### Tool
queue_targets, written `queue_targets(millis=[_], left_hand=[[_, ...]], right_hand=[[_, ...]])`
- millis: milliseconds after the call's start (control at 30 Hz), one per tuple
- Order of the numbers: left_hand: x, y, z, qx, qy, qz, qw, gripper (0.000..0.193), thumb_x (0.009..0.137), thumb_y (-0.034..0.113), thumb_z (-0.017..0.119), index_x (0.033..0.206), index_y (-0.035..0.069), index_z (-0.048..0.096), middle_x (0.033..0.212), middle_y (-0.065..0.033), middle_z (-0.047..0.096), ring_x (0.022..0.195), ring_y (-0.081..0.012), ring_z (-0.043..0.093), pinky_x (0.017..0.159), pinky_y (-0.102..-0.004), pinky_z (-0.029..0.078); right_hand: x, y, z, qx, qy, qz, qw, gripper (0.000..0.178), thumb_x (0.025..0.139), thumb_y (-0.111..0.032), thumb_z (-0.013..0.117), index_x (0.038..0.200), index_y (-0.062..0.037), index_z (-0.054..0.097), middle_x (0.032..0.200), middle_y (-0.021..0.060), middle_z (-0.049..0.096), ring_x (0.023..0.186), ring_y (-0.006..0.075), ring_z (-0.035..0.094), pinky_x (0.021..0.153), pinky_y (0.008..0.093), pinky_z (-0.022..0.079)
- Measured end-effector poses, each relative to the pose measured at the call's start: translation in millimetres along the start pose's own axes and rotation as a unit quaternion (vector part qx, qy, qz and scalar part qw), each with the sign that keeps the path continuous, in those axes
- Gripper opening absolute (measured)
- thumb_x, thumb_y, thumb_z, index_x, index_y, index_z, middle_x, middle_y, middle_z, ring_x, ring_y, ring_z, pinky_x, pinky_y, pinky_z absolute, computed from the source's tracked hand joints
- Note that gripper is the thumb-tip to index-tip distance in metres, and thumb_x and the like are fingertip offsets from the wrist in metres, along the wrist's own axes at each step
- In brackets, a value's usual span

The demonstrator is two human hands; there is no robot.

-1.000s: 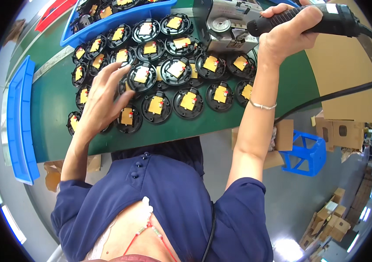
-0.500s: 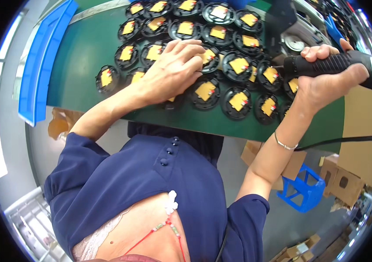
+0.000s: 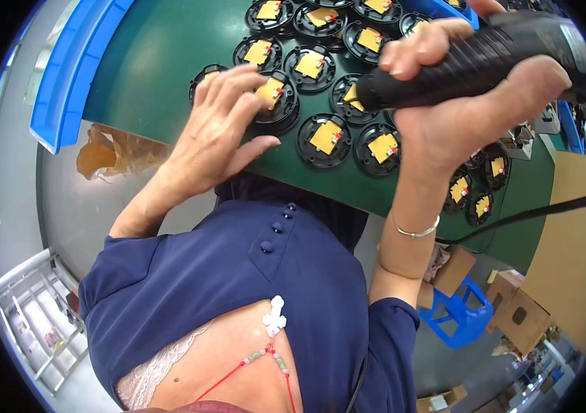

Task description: Assembling small plastic components into a base and securing them using an electric screwdriver.

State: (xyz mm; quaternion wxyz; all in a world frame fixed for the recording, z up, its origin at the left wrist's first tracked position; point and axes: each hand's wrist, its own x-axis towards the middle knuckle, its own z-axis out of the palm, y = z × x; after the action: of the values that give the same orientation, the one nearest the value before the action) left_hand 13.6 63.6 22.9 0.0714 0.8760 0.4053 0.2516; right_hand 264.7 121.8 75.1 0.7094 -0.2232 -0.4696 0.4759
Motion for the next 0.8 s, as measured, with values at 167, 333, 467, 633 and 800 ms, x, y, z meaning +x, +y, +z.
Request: queue_targets(millis=[167, 333, 467, 633, 800], left_hand=[[5.3, -25.5, -2.9, 0.027, -0.01, 0.007, 1.0, 0.053, 0.078, 0.028, 0.077, 0.122, 0.008, 0.057, 0.133, -0.0143, 0.05, 0.132, -0.0355, 0.041, 0.108, -0.0479, 0.031], [1.0, -34.7, 5.5, 0.02, -0.026, 0.013, 0.999, 0.047, 0.08, 0.029, 0.075, 0.117, 0.006, 0.059, 0.132, -0.0143, 0.052, 0.131, -0.0358, 0.042, 0.109, -0.0487, 0.031], [1.0, -33.0, 4.5, -0.005, -0.018, 0.017, 1.0, 0.043, 0.081, 0.03, 0.075, 0.111, 0.003, 0.059, 0.13, -0.0147, 0.053, 0.13, -0.0359, 0.044, 0.108, -0.049, 0.032], [1.0, -32.5, 7.6, -0.014, -0.012, 0.019, 1.0, 0.042, 0.081, 0.03, 0.074, 0.107, 0.001, 0.06, 0.129, -0.0149, 0.054, 0.129, -0.0352, 0.044, 0.108, -0.0485, 0.032], [3.7, -38.8, 7.9, -0.02, -0.01, 0.027, 0.999, 0.043, 0.08, 0.031, 0.075, 0.106, 0.0, 0.06, 0.128, -0.0154, 0.055, 0.127, -0.0351, 0.046, 0.108, -0.0489, 0.033]], right_hand=[[-4.9, 38.8, 42.3, 0.101, -0.046, 0.038, 0.993, 0.095, 0.078, -0.089, 0.038, 0.118, -0.0042, 0.051, 0.065, 0.0046, 0.054, 0.053, 0.0186, 0.051, 0.056, 0.0374, 0.045], [-13.9, 30.8, 110.5, -0.009, 0.1, 0.103, 0.99, 0.08, 0.089, -0.079, 0.036, 0.109, -0.002, 0.049, 0.057, 0.0026, 0.049, 0.041, 0.0122, 0.048, 0.041, 0.0254, 0.043], [-19.1, 40.8, 118.8, -0.009, 0.113, 0.088, 0.99, 0.079, 0.089, -0.078, 0.038, 0.11, -0.0022, 0.049, 0.057, 0.0018, 0.047, 0.041, 0.0118, 0.047, 0.043, 0.0247, 0.043], [-19.3, 46.1, 115.3, -0.016, 0.104, 0.095, 0.99, 0.078, 0.09, -0.077, 0.039, 0.11, -0.0022, 0.049, 0.057, 0.0015, 0.047, 0.042, 0.0118, 0.047, 0.042, 0.0241, 0.043], [-14.3, 63.3, 109.4, 0.016, 0.064, 0.068, 0.995, 0.074, 0.09, -0.074, 0.042, 0.108, -0.0025, 0.05, 0.056, 0.0018, 0.048, 0.042, 0.0118, 0.048, 0.041, 0.0238, 0.043]])
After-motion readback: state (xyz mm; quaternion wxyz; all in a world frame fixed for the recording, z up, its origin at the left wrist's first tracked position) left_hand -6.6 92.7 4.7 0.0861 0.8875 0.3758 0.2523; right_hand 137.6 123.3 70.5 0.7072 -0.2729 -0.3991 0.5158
